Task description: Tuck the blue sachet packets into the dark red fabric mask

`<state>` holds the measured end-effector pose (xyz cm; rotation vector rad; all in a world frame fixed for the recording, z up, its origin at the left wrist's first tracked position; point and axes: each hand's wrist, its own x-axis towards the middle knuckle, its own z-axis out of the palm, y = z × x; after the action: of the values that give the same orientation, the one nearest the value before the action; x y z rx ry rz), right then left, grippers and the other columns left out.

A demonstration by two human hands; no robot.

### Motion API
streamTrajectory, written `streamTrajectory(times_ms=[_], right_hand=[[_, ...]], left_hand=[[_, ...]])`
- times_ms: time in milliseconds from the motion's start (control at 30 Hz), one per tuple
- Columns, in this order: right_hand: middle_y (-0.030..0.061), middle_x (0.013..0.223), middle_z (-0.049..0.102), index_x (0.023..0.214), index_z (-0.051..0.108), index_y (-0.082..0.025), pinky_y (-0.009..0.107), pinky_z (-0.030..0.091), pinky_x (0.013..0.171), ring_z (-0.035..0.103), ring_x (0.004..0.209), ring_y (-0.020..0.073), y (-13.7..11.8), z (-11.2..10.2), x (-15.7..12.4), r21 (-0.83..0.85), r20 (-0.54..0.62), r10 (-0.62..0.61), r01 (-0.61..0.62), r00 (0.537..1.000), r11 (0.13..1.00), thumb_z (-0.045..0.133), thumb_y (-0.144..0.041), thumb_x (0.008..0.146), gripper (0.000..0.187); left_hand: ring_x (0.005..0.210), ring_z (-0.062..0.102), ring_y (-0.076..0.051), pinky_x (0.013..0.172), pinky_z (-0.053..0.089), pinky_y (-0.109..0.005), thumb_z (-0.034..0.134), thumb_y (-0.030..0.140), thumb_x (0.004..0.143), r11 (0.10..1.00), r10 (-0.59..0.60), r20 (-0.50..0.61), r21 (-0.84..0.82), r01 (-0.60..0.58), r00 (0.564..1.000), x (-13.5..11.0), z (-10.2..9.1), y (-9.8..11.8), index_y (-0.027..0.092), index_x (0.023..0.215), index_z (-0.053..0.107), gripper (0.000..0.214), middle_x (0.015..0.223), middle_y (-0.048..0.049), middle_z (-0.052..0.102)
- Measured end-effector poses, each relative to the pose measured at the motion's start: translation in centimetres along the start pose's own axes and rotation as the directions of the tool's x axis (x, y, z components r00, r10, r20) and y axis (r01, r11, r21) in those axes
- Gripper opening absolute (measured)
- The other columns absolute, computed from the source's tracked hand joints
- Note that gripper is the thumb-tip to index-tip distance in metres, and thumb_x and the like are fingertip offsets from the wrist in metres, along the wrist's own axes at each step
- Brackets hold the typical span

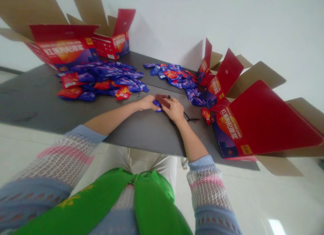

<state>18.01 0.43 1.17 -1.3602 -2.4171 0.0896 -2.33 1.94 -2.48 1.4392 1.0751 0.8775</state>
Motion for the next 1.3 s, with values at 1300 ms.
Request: streamTrajectory(times_ms=[1300], right_hand=[[0.0102, 0.111, 0.07, 0.127, 0.066, -0.017, 0.029, 0.048, 0.089, 0.065, 0.1, 0.0205, 4.6, -0.2, 1.4, 0.221, -0.492, 0.306, -0.223, 0.815, 0.95, 0.038, -0.048, 0.097, 0.051]], left_hand=[[0.104, 0.069, -0.032, 0.087, 0.048, -0.037, 0.064, 0.02, 0.086, 0.605, 0.346, -0.368, 0.791, 0.095, 0.863, -2.3, 3.2, 1.8, 0.021, 0.093, 0.078, 0.016, 0.103, -0.0105, 0.076]])
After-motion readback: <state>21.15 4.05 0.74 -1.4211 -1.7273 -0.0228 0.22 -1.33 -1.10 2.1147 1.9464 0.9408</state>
